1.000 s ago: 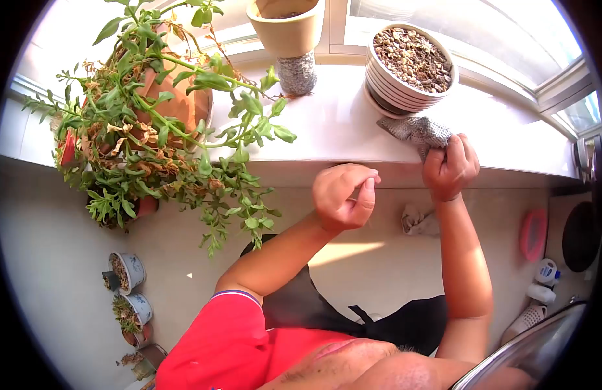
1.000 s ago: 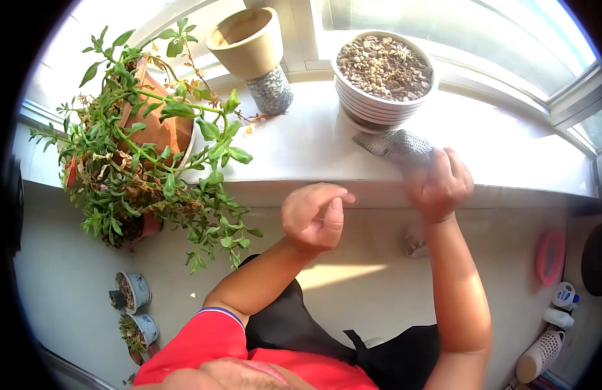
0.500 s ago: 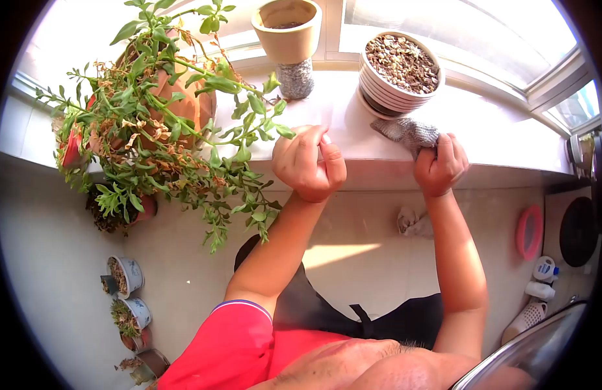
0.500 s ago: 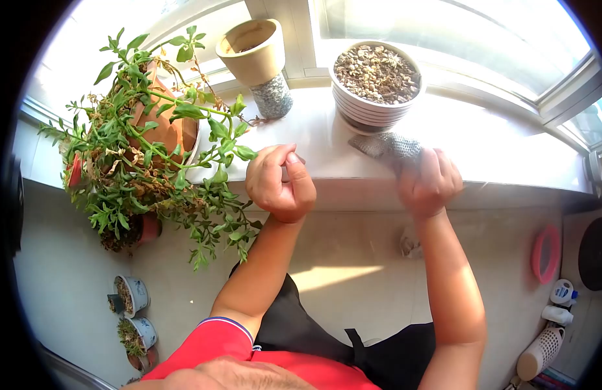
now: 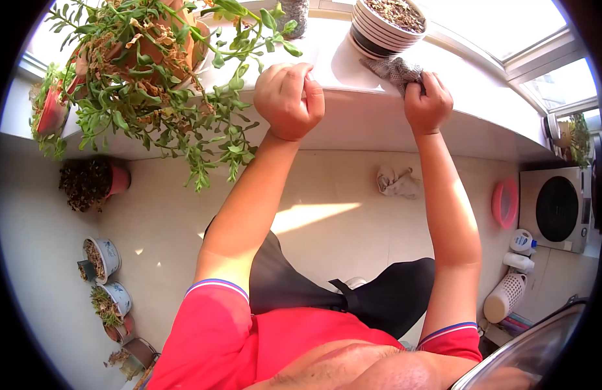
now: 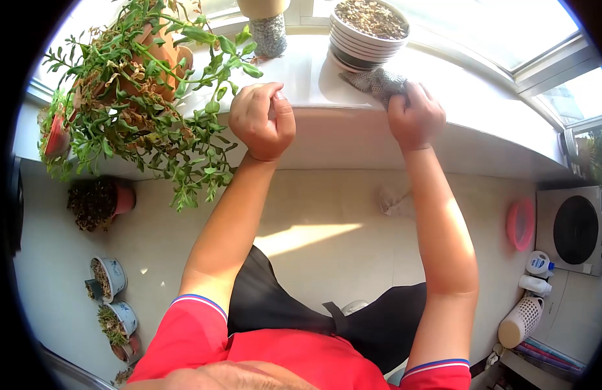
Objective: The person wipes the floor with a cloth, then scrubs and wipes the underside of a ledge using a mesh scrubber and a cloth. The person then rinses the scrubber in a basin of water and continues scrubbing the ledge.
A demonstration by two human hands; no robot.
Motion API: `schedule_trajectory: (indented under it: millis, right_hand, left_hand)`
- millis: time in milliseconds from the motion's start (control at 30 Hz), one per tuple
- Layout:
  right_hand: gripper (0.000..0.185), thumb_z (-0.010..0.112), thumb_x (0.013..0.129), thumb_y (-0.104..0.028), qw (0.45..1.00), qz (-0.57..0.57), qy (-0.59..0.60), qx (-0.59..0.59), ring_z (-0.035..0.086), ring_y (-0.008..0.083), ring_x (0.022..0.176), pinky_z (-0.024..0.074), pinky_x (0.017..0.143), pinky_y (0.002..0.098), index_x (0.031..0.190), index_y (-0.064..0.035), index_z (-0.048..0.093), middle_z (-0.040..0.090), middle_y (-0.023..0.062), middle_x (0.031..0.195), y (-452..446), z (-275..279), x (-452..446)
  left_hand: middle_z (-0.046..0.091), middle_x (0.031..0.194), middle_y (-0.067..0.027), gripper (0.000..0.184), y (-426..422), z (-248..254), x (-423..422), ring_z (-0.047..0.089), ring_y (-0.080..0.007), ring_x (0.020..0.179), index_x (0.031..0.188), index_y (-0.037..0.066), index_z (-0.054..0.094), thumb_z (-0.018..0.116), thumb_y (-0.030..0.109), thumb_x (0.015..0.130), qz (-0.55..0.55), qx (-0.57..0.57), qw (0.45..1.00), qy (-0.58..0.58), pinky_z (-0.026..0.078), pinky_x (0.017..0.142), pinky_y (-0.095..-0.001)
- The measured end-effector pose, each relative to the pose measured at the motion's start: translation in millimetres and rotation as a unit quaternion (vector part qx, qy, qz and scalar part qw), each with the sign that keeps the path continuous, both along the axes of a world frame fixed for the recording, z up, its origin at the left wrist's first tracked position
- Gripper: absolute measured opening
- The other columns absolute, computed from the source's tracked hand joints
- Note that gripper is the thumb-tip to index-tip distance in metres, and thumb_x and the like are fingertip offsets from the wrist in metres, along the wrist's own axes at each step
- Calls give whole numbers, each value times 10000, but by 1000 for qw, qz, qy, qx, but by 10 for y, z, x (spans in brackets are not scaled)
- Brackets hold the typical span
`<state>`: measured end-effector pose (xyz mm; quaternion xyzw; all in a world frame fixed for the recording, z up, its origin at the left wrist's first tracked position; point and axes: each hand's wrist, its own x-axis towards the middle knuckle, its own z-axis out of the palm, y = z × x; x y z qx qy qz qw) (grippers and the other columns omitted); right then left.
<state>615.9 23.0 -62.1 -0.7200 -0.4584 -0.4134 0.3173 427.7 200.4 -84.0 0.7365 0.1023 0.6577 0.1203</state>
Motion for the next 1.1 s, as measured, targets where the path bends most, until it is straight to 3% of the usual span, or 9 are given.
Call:
schedule_trajectory:
  millis: [100,200,233,367,467,700,800,833,1100]
  right_hand:
    - [281,550,733,-37,942,16,283,180,525,141,545,452,537,303,962,-20,712,596,26,670,-110,25,-134]
    - [346,556,740,-1,947,-26,301,112,449,74,576,419,537,260,1046,-6,718,586,-4,682,-457,235,-400]
    - [322,564,727,16,957,-27,268,106,384,87,559,389,528,242,1003,-12,728,569,8,676,-520,229,-411]
    - [242,582,725,-13,995,-61,76,21,592,187,596,481,576,296,905,-39,741,656,91,723,-443,243,-417]
    - [165,639,765,-77,989,-14,114,-89,660,235,683,514,632,331,896,-50,736,699,100,786,-228,152,-605]
    - [220,715,834,-242,960,20,257,-110,617,229,636,484,601,358,1004,-106,685,616,37,691,-15,112,-692]
    - [222,730,827,-257,955,-50,225,-189,614,235,631,483,591,372,998,-125,679,620,17,693,-85,206,-702]
    - [201,752,806,-267,956,-70,196,-208,613,243,625,486,585,386,949,-143,684,628,0,697,-109,198,-665]
    - [132,762,784,-231,971,9,33,-236,616,227,610,472,530,345,819,-160,657,627,-5,721,-105,162,-648]
  left_hand:
    - [658,723,-95,85,15,-37,35,649,-287,683,844,47,656,589,50,790,9,20,1000,-18,484,631,-372]
    - [655,703,-81,87,-9,-46,59,650,-279,673,846,61,661,598,61,786,26,6,1000,-11,480,621,-366]
    - [649,680,-61,98,6,-67,105,647,-261,660,848,73,667,605,70,772,40,16,999,-31,469,598,-358]
    - [635,644,-33,143,-13,-57,152,623,-230,605,846,89,680,609,73,723,52,15,998,-30,455,553,-340]
    - [632,634,-29,139,-20,-75,179,612,-220,584,831,91,685,612,80,713,75,2,997,-31,446,526,-332]
    - [633,630,-17,103,-11,-64,191,603,-205,562,824,98,685,609,90,755,65,21,997,-45,440,508,-324]
    - [639,633,-10,113,-7,12,162,608,-207,561,822,111,697,601,98,764,69,27,996,-48,453,515,-318]
    - [659,757,-139,147,-109,107,33,644,-349,722,912,29,671,588,106,818,48,-21,999,8,493,682,-434]
    - [638,736,-125,98,-42,40,136,621,-329,679,871,52,645,582,104,816,75,18,996,-34,454,621,-431]
